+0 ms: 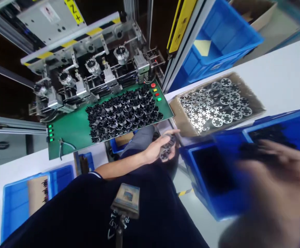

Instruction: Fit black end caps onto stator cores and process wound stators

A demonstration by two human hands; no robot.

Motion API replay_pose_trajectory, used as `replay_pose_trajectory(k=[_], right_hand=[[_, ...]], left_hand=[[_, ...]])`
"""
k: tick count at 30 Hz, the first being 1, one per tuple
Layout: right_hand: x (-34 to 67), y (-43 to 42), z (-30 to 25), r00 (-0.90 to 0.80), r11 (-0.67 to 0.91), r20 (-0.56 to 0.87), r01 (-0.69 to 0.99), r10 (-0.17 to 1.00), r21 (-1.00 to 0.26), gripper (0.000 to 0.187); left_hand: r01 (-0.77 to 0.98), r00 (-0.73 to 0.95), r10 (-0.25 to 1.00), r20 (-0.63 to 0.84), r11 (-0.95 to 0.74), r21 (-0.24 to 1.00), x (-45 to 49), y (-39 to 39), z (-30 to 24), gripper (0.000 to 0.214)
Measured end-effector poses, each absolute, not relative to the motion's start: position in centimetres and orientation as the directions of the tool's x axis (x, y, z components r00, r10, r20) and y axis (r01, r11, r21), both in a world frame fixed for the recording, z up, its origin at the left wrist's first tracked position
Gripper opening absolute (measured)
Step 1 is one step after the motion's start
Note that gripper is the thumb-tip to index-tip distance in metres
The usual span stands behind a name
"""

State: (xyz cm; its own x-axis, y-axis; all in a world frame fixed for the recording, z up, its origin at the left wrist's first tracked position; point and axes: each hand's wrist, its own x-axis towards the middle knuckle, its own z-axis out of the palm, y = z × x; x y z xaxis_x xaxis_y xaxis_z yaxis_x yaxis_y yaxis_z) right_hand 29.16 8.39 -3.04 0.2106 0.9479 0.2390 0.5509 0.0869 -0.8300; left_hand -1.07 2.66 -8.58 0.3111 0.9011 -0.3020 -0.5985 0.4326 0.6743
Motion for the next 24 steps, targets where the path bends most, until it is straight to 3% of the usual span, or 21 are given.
replay_pose_trajectory(k=[2, 3, 6, 11, 24], right_hand=[[23.3, 5.4, -1.9, -0.055, 0.256, 0.256, 0.404, 0.965, -0.878, 0.058], [20.7, 4.3, -1.0, -0.188, 0.343, 0.294, 0.354, 0.937, -0.87, 0.05], [15.3, 3.2, 2.1, -0.312, 0.509, 0.423, 0.296, 0.851, -0.808, 0.051], [13.5, 3.0, 5.0, -0.339, 0.571, 0.473, 0.309, 0.813, -0.76, 0.052], [13.0, 1.3, 4.4, -0.255, 0.559, 0.498, 0.358, 0.829, -0.748, 0.049]], left_hand=[[-0.651, 0.267, 0.923, -0.276, 0.384, 0.654, -2.1, 1.7, -6.5, 0.091], [-0.673, 0.248, 0.932, -0.263, 0.361, 0.645, -2.5, 1.5, -5.4, 0.086], [-0.678, 0.169, 0.958, -0.233, 0.284, 0.678, -3.4, 1.0, -2.4, 0.074], [-0.508, -0.007, 0.994, -0.106, 0.087, 0.857, -4.0, 0.2, 0.5, 0.061], [-0.268, 0.018, 0.993, -0.118, 0.118, 0.956, -5.3, -0.1, 0.7, 0.075]])
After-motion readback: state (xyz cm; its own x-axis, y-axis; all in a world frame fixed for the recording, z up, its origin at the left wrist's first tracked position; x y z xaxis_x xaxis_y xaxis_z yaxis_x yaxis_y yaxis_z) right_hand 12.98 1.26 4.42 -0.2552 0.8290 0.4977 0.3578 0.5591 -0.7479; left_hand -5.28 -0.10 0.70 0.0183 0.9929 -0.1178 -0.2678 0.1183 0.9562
